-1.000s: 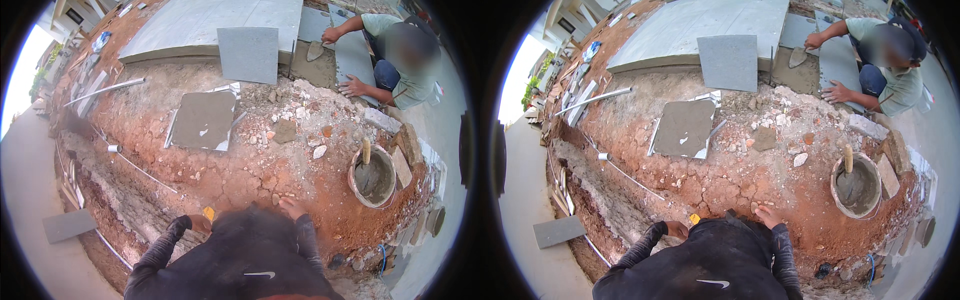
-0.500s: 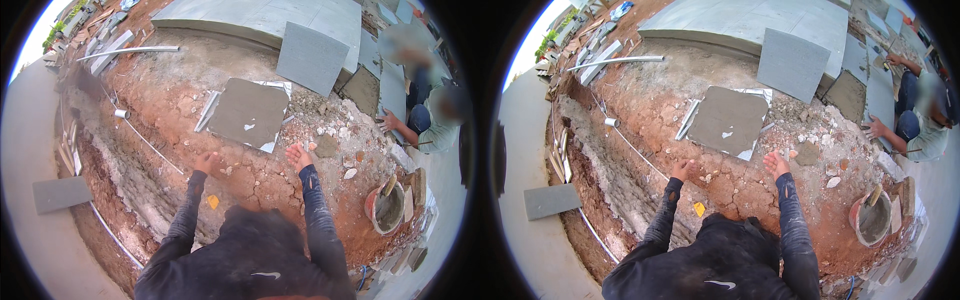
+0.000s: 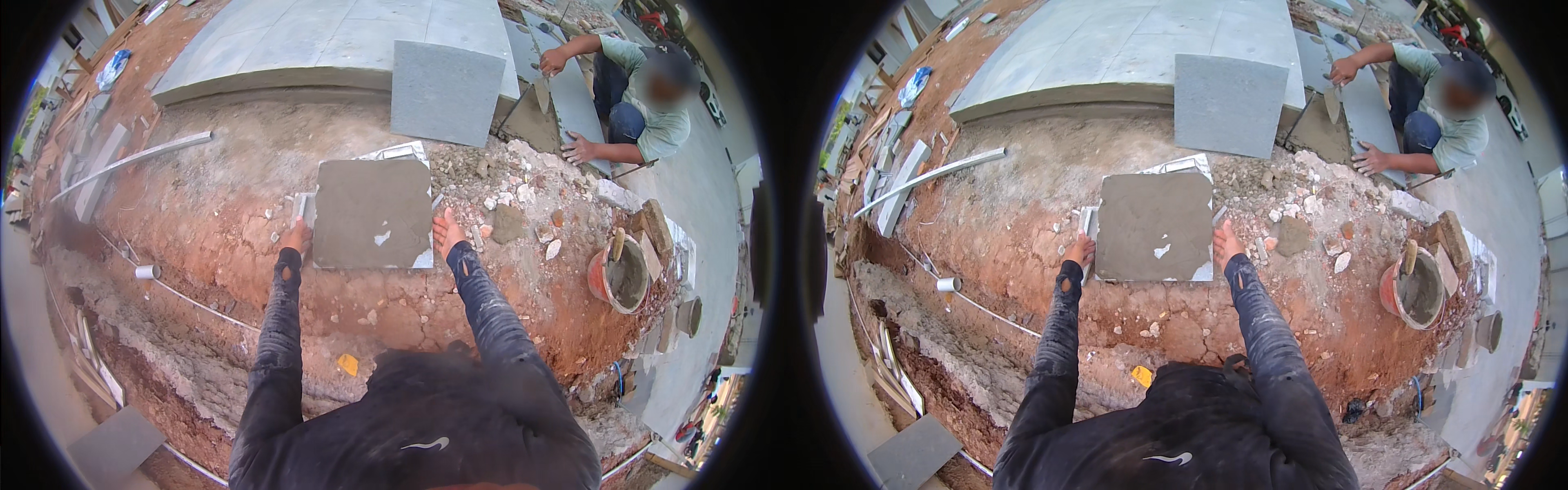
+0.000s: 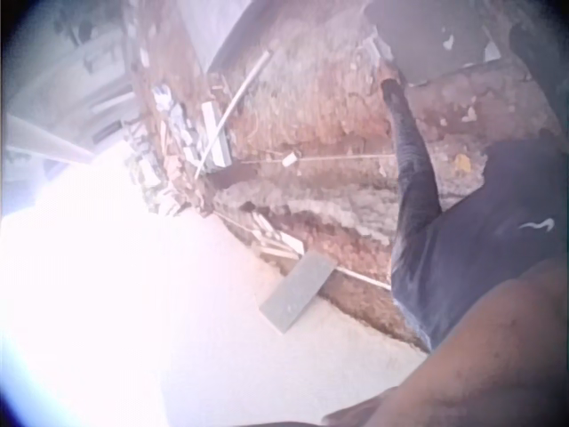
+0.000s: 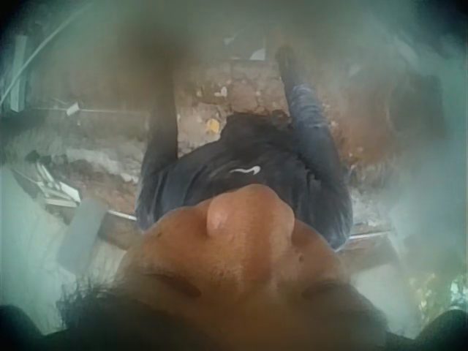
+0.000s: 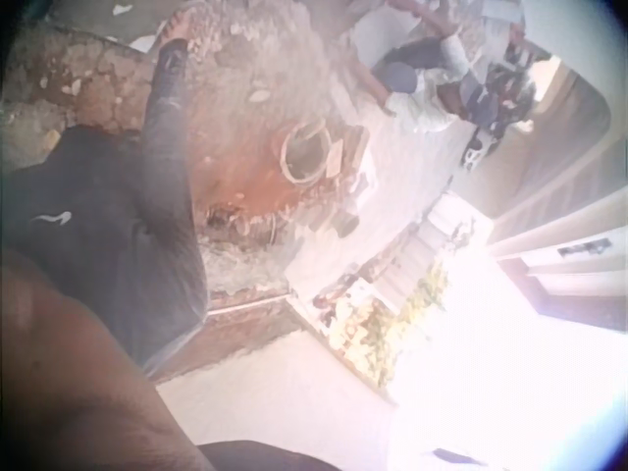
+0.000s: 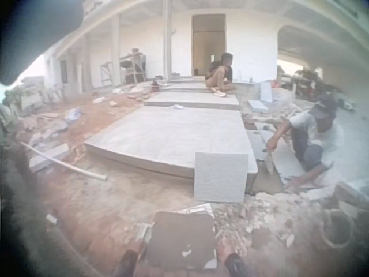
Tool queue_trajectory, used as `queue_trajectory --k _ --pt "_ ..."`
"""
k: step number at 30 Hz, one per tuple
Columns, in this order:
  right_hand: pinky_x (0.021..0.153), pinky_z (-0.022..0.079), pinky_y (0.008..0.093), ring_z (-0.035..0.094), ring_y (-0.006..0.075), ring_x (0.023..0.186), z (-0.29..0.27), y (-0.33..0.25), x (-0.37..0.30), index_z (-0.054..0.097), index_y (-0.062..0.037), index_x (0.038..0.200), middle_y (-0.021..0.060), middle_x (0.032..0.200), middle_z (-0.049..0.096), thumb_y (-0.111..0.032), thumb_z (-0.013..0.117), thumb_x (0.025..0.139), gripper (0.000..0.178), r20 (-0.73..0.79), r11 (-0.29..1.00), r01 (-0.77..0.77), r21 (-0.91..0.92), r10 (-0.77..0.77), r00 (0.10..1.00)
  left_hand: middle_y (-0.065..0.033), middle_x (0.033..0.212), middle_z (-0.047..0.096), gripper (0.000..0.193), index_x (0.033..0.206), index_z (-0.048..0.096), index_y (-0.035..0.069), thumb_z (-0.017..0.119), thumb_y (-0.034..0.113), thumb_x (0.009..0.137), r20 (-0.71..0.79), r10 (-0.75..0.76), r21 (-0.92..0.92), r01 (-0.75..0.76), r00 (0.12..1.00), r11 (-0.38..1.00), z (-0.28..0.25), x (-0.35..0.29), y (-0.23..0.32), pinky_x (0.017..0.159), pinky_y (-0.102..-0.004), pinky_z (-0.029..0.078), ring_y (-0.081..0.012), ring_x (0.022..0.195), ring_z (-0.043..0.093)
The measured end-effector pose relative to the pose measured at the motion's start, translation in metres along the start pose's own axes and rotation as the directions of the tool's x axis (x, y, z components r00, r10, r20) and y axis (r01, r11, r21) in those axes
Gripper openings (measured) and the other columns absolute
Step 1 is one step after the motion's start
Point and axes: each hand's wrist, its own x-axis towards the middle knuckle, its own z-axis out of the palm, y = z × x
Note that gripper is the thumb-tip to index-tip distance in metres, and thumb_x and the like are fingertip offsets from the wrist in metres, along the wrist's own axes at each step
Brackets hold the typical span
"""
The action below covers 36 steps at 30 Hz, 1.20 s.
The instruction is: The person applies cement to the back of a square tile using a trowel. They then place the tile onto a prepared floor area and adjust its position. Another worker is visible nearby, also laying tiles.
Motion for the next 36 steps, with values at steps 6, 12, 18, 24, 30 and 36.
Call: queue_trajectory --k 6,12,18,24,30,36 --pt "0.111 0.009 0.0503 0.018 0.0332 0.141 0.003 0.004 0.004 0.035 -0.0064 0.141 0.0174 0.15 0.026 -0.075 0.042 0.081 0.091 -0.069 0.999 -0.009 -0.049 0.005 0.998 -0.0173 0.135 0.047 0.09 0.132 0.044 -0.002 0.049 0.071 0.081 0.126 -0.06 -0.076 0.069 0.99 0.995 0.03 0.015 0.014 0.098 -0.0449 0.036 -0.0301 0.123 0.044" --pt "0.111 0.004 0.0522 0.015 0.0327 0.142 0.013 -0.002 0.001 0.033 -0.0062 0.142 0.0171 0.152 0.023 -0.077 0.041 0.08 0.094 -0.054 0.997 -0.014 -0.077 0.01 0.999 -0.0205 0.137 0.044 0.096 0.133 0.04 -0.005 0.052 0.073 0.078 0.163 -0.029 -0.138 0.051 0.986 0.989 0.021 0.027 0.006 0.1 -0.0472 0.035 -0.0333 0.126 0.041" --pt "0.111 0.002 0.0524 0.013 0.0323 0.142 0.016 -0.005 -0.004 0.032 -0.0054 0.142 0.0172 0.153 0.021 -0.079 0.042 0.078 0.098 -0.045 0.996 -0.006 -0.085 0.002 0.999 -0.0216 0.139 0.041 0.098 0.135 0.039 -0.006 0.054 0.073 0.077 0.156 -0.045 -0.228 0.081 0.987 0.97 0.03 0.018 0.009 0.104 -0.0464 0.031 -0.0351 0.129 0.036" --pt "0.111 0.004 0.0523 0.015 0.0324 0.142 0.007 -0.001 0.004 0.032 -0.0052 0.142 0.0171 0.152 0.022 -0.079 0.043 0.077 0.1 -0.068 0.997 -0.008 -0.078 0.003 0.998 -0.0248 0.142 0.036 0.098 0.135 0.037 -0.007 0.05 0.072 0.08 0.151 -0.046 -0.223 0.079 0.987 0.972 0.037 0.003 0.017 0.107 -0.0478 0.026 -0.0377 0.133 0.031" --pt "0.111 0.007 0.0501 0.017 0.0324 0.141 0.005 0.001 0.004 0.032 -0.0063 0.143 0.017 0.152 0.024 -0.075 0.043 0.08 0.094 -0.04 1.0 -0.009 -0.027 0.008 0.999 -0.0207 0.138 0.042 0.097 0.135 0.039 -0.004 0.055 0.072 0.077 0.177 -0.047 -0.24 0.089 0.983 0.967 0.038 0.008 0.013 0.104 -0.0456 0.031 -0.0326 0.129 0.037" --pt "0.089 0.045 0.0404 0.059 0.0233 0.108 -0.005 0.006 0.007 0.057 -0.008 0.125 0.0119 0.117 0.062 -0.045 0.059 0.088 0.053 -0.199 0.921 0.167 -0.352 -0.248 0.948 -0.0067 0.1 0.064 0.044 0.115 0.059 -0.003 0.058 0.036 0.092 -0.267 0.638 0.202 -0.606 0.722 0.77 -0.001 0.019 0.013 0.078 -0.026 0.045 -0.0141 0.088 0.059"
